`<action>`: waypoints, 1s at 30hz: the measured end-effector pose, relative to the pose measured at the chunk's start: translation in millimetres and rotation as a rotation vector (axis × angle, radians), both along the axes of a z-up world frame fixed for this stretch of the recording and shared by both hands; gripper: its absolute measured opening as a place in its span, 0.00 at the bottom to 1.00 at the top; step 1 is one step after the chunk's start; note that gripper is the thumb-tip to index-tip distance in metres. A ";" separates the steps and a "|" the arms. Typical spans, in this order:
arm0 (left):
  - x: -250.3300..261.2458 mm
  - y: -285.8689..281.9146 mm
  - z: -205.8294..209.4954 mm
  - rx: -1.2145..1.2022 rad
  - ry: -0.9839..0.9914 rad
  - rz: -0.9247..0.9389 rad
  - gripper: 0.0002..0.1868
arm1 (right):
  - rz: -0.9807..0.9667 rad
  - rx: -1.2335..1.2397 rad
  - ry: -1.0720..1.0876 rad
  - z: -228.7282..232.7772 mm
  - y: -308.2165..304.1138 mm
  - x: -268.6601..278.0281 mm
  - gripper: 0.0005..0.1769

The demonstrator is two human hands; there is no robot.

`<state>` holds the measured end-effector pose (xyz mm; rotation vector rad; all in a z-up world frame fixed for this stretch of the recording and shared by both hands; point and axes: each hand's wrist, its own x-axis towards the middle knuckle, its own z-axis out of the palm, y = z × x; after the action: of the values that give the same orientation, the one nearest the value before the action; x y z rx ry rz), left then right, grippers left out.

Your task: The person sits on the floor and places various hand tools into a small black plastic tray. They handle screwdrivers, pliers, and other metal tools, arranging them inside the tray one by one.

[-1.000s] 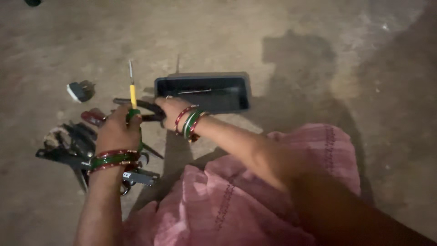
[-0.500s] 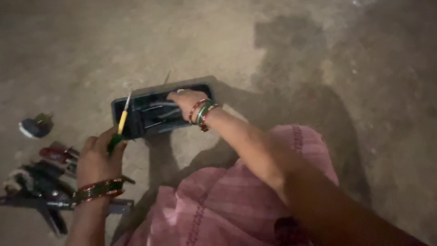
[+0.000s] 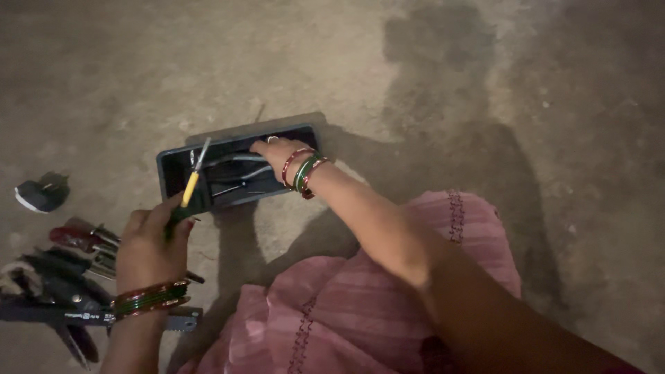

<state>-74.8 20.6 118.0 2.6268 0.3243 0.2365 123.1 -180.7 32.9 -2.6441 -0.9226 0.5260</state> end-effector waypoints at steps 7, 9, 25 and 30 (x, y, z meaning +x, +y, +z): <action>-4.7 -2.9 6.9 -0.062 -0.013 0.005 0.21 | -0.028 -0.114 0.099 8.4 -1.0 0.9 0.38; -4.2 -3.4 8.4 -0.055 -0.028 -0.004 0.22 | -0.049 -0.090 0.105 5.1 -1.2 -0.6 0.37; -2.9 -0.1 12.0 -0.023 -0.014 -0.006 0.22 | -0.032 -0.067 0.341 4.2 -1.5 2.2 0.35; -0.9 1.5 13.1 -0.057 -0.011 0.012 0.22 | -0.032 0.108 0.294 -14.9 2.5 -0.2 0.33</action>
<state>-75.7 22.1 131.0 2.5667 0.3385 0.2421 122.8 -178.3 18.0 -2.3976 -0.7928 0.8064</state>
